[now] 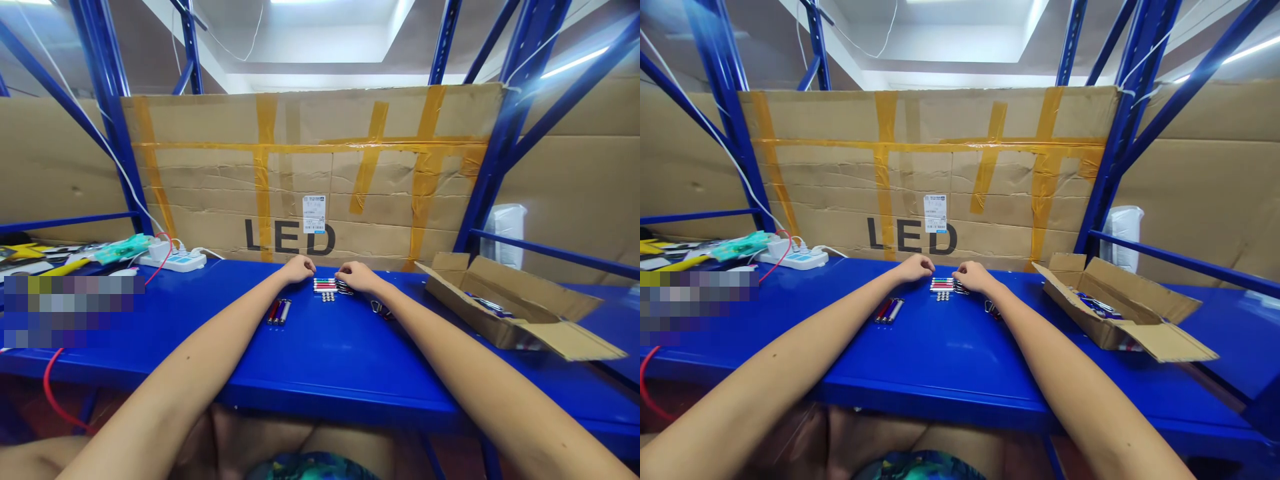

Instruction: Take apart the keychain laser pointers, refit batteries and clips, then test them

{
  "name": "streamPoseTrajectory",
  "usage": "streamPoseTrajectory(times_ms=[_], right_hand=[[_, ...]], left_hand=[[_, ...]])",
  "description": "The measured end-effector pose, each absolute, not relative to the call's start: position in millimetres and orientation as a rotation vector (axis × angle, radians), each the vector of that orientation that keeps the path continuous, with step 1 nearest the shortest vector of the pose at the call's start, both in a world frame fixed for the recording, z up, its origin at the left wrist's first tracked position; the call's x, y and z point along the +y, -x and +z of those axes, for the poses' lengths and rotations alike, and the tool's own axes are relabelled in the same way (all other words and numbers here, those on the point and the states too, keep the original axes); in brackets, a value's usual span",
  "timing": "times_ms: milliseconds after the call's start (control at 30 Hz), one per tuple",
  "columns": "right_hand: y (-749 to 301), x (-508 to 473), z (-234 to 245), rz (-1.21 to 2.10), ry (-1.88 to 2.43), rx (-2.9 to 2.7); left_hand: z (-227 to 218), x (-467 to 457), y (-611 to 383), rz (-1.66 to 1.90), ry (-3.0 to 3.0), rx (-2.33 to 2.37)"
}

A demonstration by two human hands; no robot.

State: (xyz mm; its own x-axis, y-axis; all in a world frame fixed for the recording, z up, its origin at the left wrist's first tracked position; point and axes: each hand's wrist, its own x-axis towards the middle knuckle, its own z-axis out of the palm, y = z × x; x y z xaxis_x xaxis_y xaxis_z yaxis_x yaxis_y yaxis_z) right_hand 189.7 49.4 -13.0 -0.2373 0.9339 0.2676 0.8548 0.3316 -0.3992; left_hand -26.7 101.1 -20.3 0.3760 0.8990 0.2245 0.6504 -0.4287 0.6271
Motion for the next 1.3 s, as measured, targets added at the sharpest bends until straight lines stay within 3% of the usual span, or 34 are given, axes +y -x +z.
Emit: streamPoseTrajectory(times_ms=[133,333,800,967,1100,1300], right_hand=[[-174,22,-3,0.267,1.337,-2.158],[-121,-32,-4,0.361,0.868,-2.519],[-101,-39,-17,0.116,0.967,-2.681],[-111,-51,-6,0.149,1.07,-2.718],[-142,-53,12,0.367,1.145,-2.831],[-209,-28,25,0.35,1.387,-2.404]], left_hand=[[-2,86,65,0.671,-2.262,1.332],[20,50,95,0.209,-2.261,1.077],[14,47,80,0.204,-2.266,1.218],[10,45,73,0.208,-2.34,1.207],[10,32,55,0.111,-2.424,1.158],[9,10,24,0.308,-2.553,0.935]])
